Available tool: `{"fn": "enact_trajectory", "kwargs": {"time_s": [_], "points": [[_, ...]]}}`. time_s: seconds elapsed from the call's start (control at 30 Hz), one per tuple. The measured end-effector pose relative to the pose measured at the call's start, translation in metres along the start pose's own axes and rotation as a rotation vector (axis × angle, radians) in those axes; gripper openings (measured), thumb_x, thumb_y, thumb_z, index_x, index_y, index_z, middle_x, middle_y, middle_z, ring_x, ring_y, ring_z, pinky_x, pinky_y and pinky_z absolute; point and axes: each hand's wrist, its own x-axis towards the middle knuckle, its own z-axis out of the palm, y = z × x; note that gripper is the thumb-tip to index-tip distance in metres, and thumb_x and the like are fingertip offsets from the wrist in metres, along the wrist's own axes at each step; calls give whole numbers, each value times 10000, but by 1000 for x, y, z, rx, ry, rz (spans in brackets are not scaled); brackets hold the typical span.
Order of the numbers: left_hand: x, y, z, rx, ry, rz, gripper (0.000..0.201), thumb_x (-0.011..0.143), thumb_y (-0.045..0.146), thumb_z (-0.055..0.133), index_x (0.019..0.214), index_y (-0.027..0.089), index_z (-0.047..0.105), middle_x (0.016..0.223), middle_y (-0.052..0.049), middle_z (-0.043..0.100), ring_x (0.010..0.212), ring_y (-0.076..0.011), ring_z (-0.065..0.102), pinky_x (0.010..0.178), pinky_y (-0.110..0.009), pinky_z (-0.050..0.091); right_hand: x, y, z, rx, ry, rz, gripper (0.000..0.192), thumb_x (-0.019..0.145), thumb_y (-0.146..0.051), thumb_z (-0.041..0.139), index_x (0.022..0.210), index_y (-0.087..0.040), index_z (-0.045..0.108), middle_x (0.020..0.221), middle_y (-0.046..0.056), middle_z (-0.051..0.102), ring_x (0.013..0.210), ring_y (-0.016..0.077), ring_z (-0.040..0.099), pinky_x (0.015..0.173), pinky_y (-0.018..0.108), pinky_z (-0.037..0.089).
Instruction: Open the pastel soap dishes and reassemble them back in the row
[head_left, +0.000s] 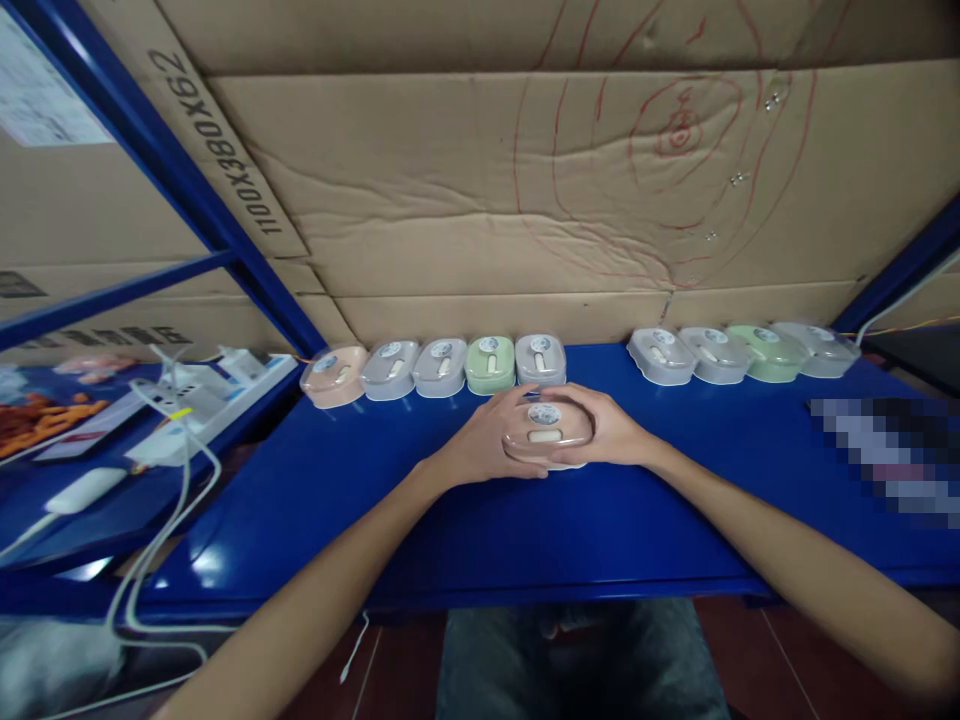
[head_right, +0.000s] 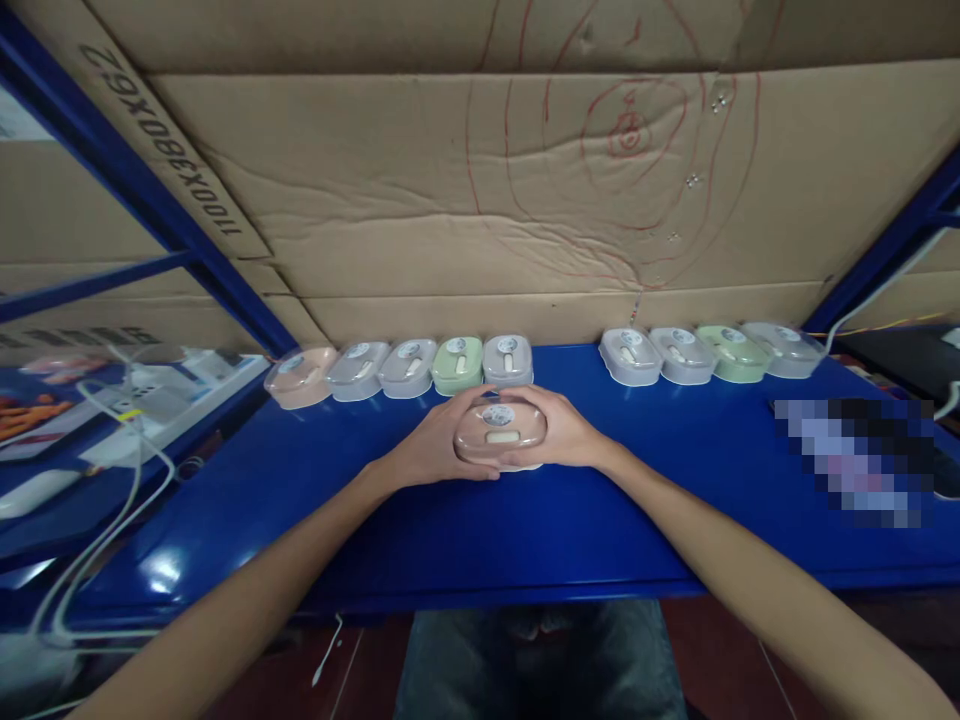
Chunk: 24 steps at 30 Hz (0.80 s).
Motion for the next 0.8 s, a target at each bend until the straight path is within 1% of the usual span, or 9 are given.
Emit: {"fn": "enact_trajectory", "kwargs": {"time_s": [0.1, 0.17, 0.23, 0.3, 0.4, 0.5, 0.57, 0.67, 0.8], "points": [[-1, -4, 0, -53, 24, -45, 1312, 612, 629, 1012, 1685, 345, 313, 1606, -139, 569, 1467, -445, 559, 1202, -644, 461, 1, 1, -7, 100, 22, 7, 755, 755, -509, 947, 1417, -292, 656, 1430, 103, 722, 1311, 353, 702, 1139, 558, 554], [-1, -6, -1, -52, 28, -70, 1350, 599, 638, 1013, 1696, 333, 287, 1583, -151, 581, 1451, -444, 568, 1202, -656, 452, 2, 2, -18, 172, 42, 24, 718, 786, -487, 930, 1419, -298, 649, 1439, 97, 716, 1312, 343, 706, 1142, 553, 565], [-2, -9, -1, -18, 27, -94, 1368, 583, 659, 1012, 1696, 312, 296, 1550, -159, 601, 1437, -448, 572, 1204, -662, 443, 2, 3, -36, 171, 67, 56, 705, 798, -474, 926, 1420, -302, 643, 1449, 94, 707, 1303, 341, 708, 1136, 553, 576], [-2, -11, -1, 24, 18, -97, 1349, 589, 693, 996, 1689, 297, 323, 1550, -162, 599, 1446, -450, 560, 1206, -654, 443, 2, 4, -59, 92, 87, 90, 719, 787, -491, 931, 1420, -310, 642, 1464, 92, 693, 1255, 344, 721, 1091, 556, 603], [-2, -13, -1, 85, -16, -84, 1249, 628, 738, 955, 1654, 290, 402, 1631, -165, 532, 1511, -467, 490, 1233, -664, 409, -3, 7, -93, -84, 100, 127, 705, 817, -528, 895, 1433, -306, 634, 1466, 100, 682, 1093, 319, 754, 968, 538, 646], [-1, -12, -2, 131, -60, -79, 1208, 651, 757, 932, 1639, 267, 440, 1673, -176, 493, 1562, -485, 419, 1269, -688, 347, -8, 14, -112, -325, 64, 132, 699, 793, -551, 895, 1391, -272, 664, 1338, 109, 742, 1100, 346, 737, 988, 560, 619], [-1, -12, -3, 150, -76, -80, 1223, 654, 769, 922, 1648, 250, 433, 1674, -186, 491, 1574, -486, 400, 1280, -690, 328, -11, 21, -115, -428, 0, 147, 720, 761, -556, 903, 1372, -251, 675, 1294, 120, 757, 1133, 372, 728, 1016, 585, 600], [-1, -12, -3, 171, -88, -85, 1243, 653, 792, 908, 1660, 252, 420, 1671, -187, 488, 1582, -487, 381, 1279, -698, 321, -12, 28, -112, -505, -97, 162, 758, 744, -560, 898, 1388, -232, 667, 1344, 137, 742, 1206, 401, 703, 1058, 610, 572], [-2, -12, -3, 181, -100, -70, 1239, 646, 813, 898, 1657, 267, 432, 1634, -187, 513, 1545, -494, 412, 1258, -712, 340, -11, 31, -106, -619, -169, 118, 752, 760, -530, 889, 1403, -206, 673, 1365, 148, 739, 1275, 434, 646, 1122, 629, 511]]}}
